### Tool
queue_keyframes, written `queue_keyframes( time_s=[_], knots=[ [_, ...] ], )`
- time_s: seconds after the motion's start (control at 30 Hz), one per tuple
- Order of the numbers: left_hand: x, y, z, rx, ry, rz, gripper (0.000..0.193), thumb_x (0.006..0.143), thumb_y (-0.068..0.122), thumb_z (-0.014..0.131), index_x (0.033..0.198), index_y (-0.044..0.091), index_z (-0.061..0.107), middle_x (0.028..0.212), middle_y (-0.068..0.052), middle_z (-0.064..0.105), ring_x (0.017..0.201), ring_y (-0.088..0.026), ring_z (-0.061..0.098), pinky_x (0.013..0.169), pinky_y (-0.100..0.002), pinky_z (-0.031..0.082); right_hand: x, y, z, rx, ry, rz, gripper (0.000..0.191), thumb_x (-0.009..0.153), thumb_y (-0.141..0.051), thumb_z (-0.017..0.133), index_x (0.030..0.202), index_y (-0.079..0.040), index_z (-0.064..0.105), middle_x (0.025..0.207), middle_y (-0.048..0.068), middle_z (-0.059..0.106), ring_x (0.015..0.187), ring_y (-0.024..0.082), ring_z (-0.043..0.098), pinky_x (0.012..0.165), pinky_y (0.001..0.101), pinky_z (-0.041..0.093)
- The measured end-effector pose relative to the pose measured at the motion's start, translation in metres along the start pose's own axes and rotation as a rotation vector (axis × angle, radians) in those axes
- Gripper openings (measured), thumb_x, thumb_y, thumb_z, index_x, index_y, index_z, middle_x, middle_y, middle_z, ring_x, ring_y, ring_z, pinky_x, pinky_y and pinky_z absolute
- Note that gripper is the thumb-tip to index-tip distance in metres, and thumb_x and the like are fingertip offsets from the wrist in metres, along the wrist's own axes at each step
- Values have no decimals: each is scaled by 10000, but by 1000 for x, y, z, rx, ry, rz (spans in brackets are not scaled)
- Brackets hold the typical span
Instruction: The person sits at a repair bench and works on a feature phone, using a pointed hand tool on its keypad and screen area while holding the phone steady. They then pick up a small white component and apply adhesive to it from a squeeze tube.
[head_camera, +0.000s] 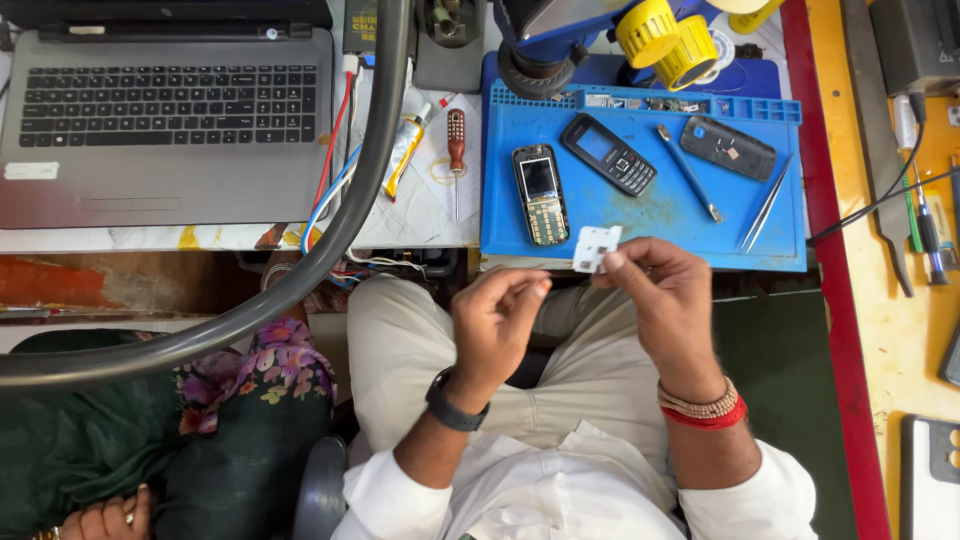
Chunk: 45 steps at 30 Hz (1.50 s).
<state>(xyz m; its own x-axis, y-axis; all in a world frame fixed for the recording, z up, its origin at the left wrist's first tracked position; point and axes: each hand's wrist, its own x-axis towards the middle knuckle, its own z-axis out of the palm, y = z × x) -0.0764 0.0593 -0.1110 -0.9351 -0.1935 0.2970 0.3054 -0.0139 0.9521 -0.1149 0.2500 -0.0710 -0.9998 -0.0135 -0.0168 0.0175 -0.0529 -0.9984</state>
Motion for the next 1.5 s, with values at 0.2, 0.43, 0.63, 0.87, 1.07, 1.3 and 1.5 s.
queue_keyframes(
  time_s=[0.2,0.43,0.63,0.87,1.07,1.3,1.5],
  knots=[
    [3,0,21,-283,-67,-258,111,983,60,743,969,-46,715,821,-28,710,676,-11,562,589,-186,430,-11,11,6,7,-77,-6,104,971,-27,742,927,57,700,890,87,740,800,122,688,737,258,556],
    [-7,-4,27,-416,-35,-371,145,987,109,713,1007,-34,729,799,-45,727,589,-33,576,510,-202,454,-23,5,8,27,56,-43,132,941,-25,717,1056,40,716,949,92,760,807,130,726,742,262,607],
    [-11,3,25,-332,-46,-300,132,1013,73,711,1058,-44,751,836,-48,723,608,-45,588,534,-202,467,-21,3,10,75,19,-13,100,955,-3,738,1026,63,713,928,115,754,782,152,729,732,272,599],
    [36,14,-20,269,19,189,303,880,53,814,1163,40,705,921,-51,726,785,-154,651,694,-314,526,9,-10,-1,12,106,-55,111,957,-6,746,1044,57,720,903,92,740,764,135,720,703,263,605],
    [75,7,-30,619,-159,395,428,728,111,885,1104,40,692,1078,-76,691,1051,-308,595,933,-452,486,31,-10,3,-103,138,-31,144,978,-40,729,1078,63,734,912,79,743,756,106,698,685,241,592],
    [80,2,-10,656,-145,439,329,739,176,902,933,85,651,982,-15,704,994,-252,600,869,-450,436,46,-3,-1,-165,136,-6,136,977,-36,717,1073,59,728,911,77,744,750,88,685,639,228,565],
    [62,14,5,420,-159,453,145,903,28,788,984,53,670,980,-57,710,894,-246,683,775,-380,535,41,-13,4,-386,212,-243,76,970,-3,759,1023,22,710,921,80,711,802,133,669,708,258,558]
  ],
)
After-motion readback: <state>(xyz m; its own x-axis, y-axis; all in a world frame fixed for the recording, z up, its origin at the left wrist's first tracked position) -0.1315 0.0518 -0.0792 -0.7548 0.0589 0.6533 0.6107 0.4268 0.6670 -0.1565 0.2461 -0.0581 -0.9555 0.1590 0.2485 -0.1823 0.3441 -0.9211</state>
